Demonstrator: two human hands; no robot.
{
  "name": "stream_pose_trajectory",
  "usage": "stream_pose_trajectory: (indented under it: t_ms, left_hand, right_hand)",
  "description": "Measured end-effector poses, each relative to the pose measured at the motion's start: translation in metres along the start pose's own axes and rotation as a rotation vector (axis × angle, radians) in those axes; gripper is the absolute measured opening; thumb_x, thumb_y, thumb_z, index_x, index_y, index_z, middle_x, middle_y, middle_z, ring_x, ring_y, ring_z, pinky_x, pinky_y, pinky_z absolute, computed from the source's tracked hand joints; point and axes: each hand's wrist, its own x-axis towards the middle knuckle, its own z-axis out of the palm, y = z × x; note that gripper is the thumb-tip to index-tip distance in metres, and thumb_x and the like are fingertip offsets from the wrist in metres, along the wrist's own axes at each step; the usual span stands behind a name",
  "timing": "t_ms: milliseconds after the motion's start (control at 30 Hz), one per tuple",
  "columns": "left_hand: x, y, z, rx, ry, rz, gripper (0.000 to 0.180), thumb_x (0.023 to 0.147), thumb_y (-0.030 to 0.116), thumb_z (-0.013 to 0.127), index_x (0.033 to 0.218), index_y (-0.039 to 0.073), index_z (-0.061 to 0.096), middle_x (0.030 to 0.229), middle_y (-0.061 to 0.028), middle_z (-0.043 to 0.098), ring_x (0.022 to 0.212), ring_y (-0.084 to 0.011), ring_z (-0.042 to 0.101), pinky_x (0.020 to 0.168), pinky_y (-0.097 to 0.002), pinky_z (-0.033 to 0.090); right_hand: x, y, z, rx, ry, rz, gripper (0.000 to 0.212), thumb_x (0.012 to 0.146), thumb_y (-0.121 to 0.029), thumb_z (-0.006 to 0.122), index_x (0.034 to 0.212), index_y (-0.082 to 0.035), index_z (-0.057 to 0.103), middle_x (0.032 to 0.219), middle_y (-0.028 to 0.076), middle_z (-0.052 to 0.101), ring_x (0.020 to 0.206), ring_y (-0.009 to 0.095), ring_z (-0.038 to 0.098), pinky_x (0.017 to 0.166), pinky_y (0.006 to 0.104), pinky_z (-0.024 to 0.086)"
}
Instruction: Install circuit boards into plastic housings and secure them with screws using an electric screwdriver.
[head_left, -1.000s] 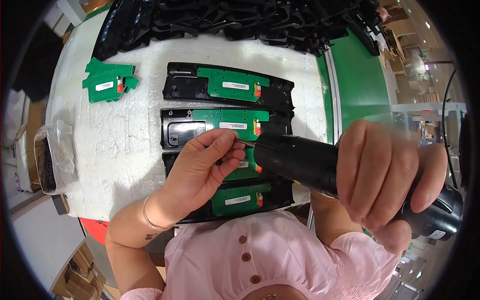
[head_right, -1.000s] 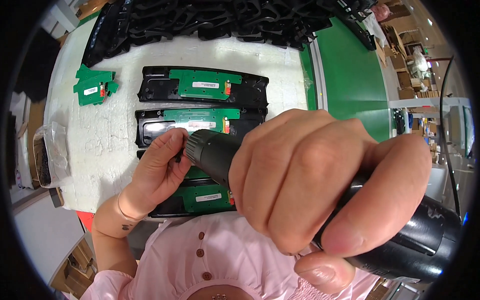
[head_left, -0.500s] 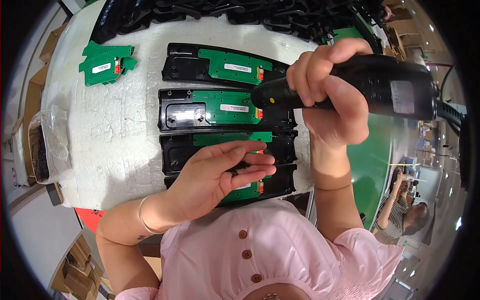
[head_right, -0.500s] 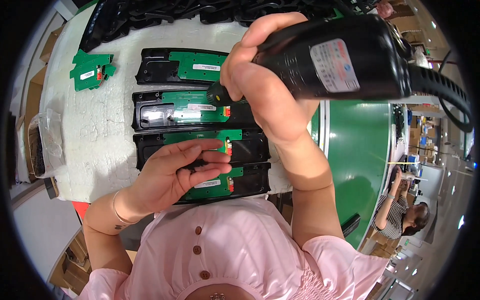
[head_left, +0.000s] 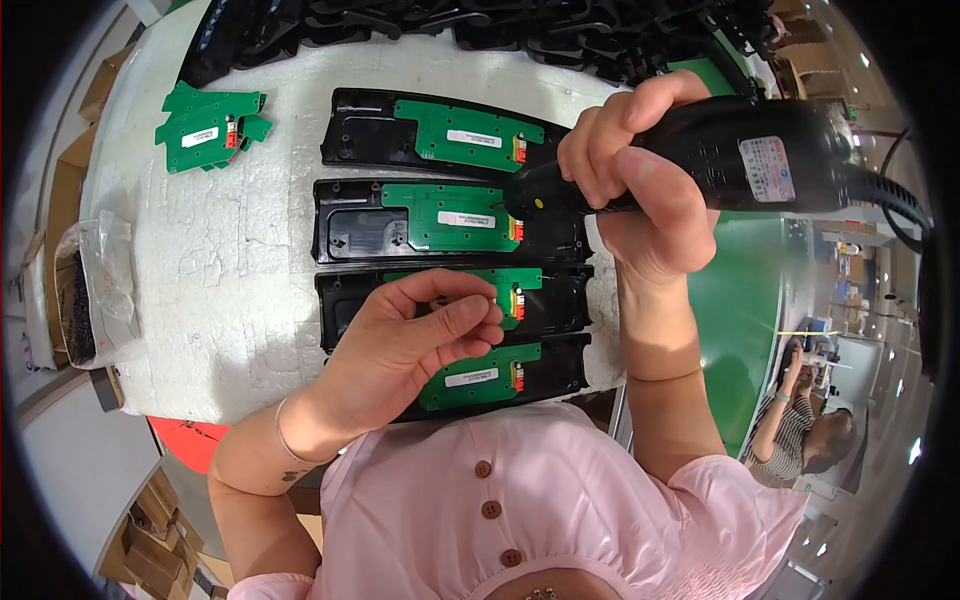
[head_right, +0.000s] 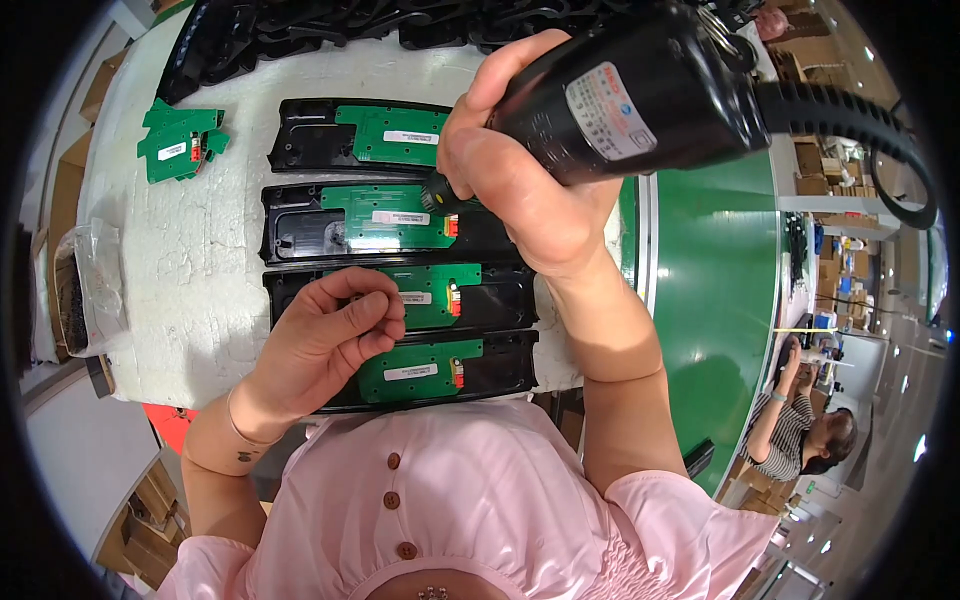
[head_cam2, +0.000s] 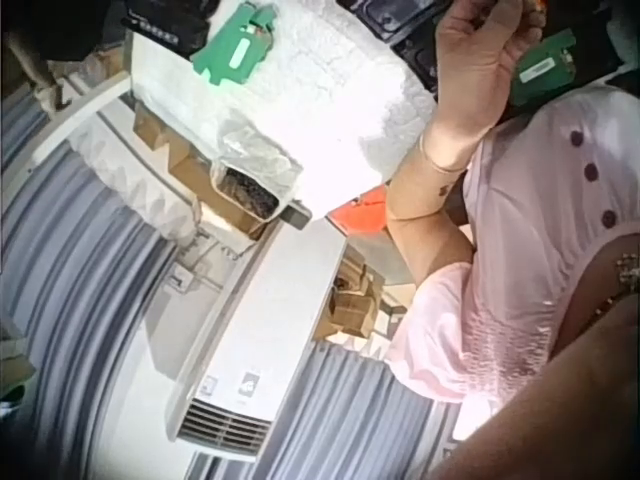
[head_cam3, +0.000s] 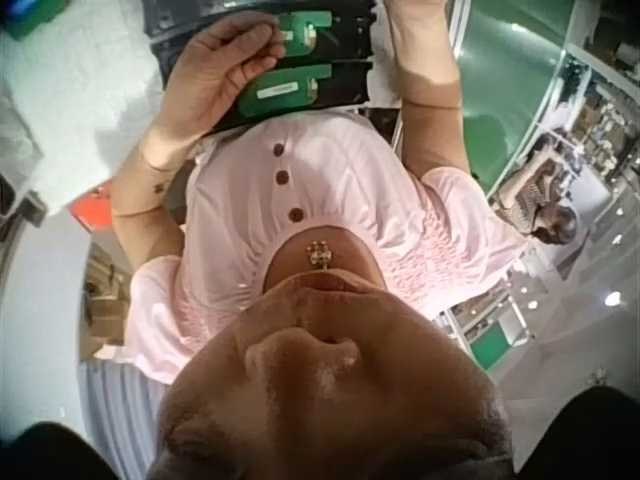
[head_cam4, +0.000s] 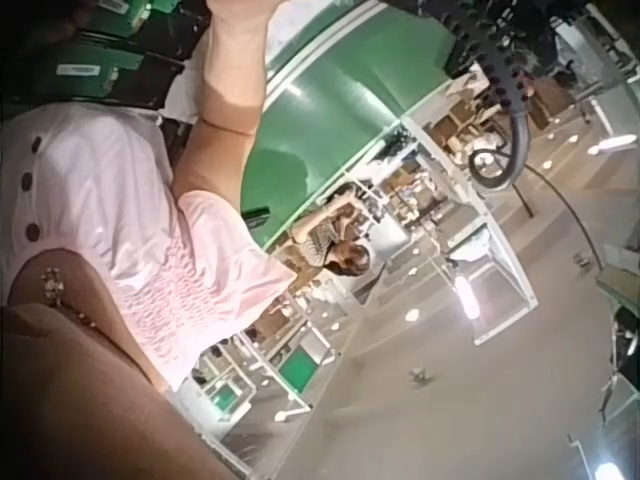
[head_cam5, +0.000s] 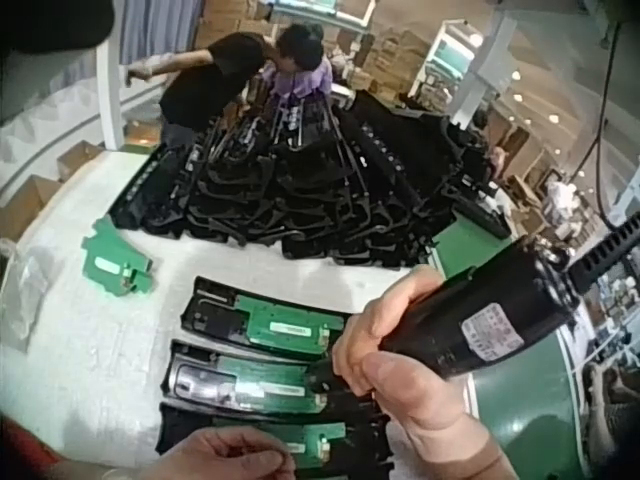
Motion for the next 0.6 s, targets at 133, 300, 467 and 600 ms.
stream_pose_trajectory:
  t_ms: [133, 300, 467, 600]
  left_hand:
    - [0.001, 0.001, -0.002, -0.046, 0.007, 0.012, 0.016, 0.088, 0.009, 0.052, 0.102, 0.002, 0.055, 0.091, -0.0066, 0.059, 0.08, -0.0129, 0.06, 0.071, -0.0221, 0.052]
    - [0.002, 0.001, -0.002, -0.127, 0.016, 0.029, 0.016, 0.088, 0.008, 0.051, 0.102, 0.002, 0.055, 0.093, -0.0073, 0.06, 0.082, -0.0136, 0.061, 0.072, -0.0224, 0.052]
    - [0.01, -0.001, 0.0, -0.214, -0.02, 0.017, 0.017, 0.088, 0.009, 0.051, 0.103, 0.001, 0.055, 0.094, -0.0075, 0.06, 0.083, -0.0134, 0.06, 0.075, -0.0223, 0.052]
    - [0.008, -0.005, -0.006, -0.277, -0.089, 0.064, 0.019, 0.089, 0.013, 0.05, 0.102, 0.001, 0.056, 0.092, -0.0069, 0.06, 0.083, -0.012, 0.06, 0.075, -0.021, 0.051]
  right_hand:
    - [0.003, 0.001, 0.002, -0.008, 0.018, 0.024, 0.02, 0.065, -0.005, 0.043, 0.085, -0.004, 0.042, 0.054, 0.004, 0.039, 0.044, 0.012, 0.035, 0.05, 0.0296, 0.037]
    - [0.004, 0.002, 0.004, -0.009, -0.025, 0.018, 0.02, 0.065, -0.005, 0.043, 0.085, -0.004, 0.042, 0.053, 0.003, 0.039, 0.043, 0.012, 0.035, 0.049, 0.0292, 0.036]
    - [-0.007, -0.036, 0.001, 0.184, -0.107, -0.193, 0.02, 0.071, -0.008, 0.049, 0.091, -0.008, 0.044, 0.053, -0.006, 0.042, 0.042, 0.008, 0.038, 0.047, 0.0244, 0.032]
    - [-0.014, -0.063, 0.002, 0.28, -0.313, -0.285, 0.026, 0.069, -0.008, 0.063, 0.086, -0.011, 0.044, 0.054, -0.005, 0.055, 0.045, 0.002, 0.052, 0.046, 0.0128, 0.043]
